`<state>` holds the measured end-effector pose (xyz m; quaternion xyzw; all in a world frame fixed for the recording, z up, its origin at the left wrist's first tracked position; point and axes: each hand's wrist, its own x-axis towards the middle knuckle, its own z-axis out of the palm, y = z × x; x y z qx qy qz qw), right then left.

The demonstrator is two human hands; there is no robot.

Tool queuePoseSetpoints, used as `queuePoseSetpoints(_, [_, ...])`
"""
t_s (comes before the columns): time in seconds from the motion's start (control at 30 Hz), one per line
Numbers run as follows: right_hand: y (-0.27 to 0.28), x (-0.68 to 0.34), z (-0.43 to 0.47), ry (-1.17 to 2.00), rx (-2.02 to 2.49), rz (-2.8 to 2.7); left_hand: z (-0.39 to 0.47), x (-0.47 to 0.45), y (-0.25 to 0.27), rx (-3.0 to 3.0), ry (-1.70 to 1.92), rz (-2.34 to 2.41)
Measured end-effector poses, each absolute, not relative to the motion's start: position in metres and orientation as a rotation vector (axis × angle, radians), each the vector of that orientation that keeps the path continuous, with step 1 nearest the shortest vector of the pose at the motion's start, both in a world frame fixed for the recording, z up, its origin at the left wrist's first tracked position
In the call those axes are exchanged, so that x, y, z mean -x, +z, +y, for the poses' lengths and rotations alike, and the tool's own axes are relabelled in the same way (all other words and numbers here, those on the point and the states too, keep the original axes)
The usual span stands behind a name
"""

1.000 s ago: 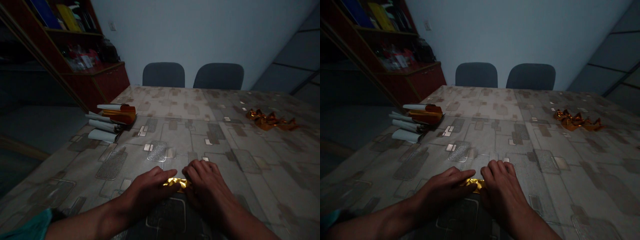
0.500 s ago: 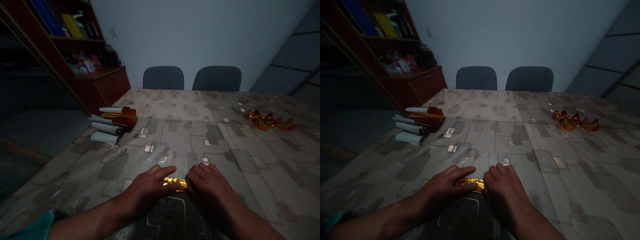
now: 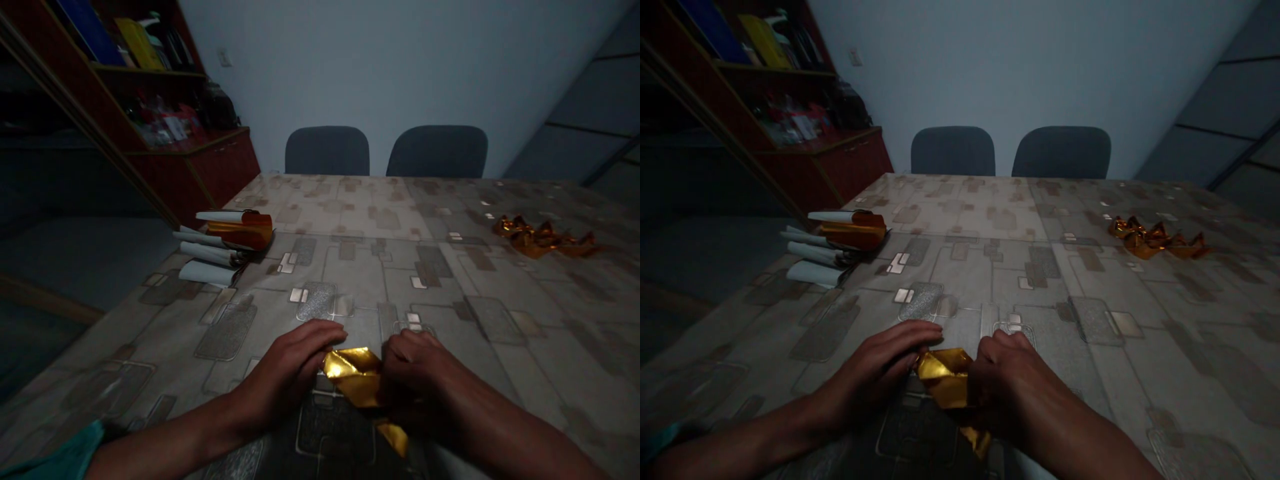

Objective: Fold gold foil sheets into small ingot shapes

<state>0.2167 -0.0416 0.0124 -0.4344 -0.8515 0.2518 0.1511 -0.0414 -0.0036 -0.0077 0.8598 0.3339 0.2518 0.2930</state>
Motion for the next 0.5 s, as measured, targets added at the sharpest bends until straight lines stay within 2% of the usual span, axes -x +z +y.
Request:
queuePoseSetpoints(0.3, [0.024, -0.222, -0.035, 0.754, 1.218, -2.409, -0.004, 0.041, -0.013, -2.282, 0.724, 0.884])
queuePoseSetpoints(0.5, [0.010, -0.216, -0.026, 0.716, 1.257, -2.335, -0.005, 0.038, -0.010, -2.307, 0.706, 0.830])
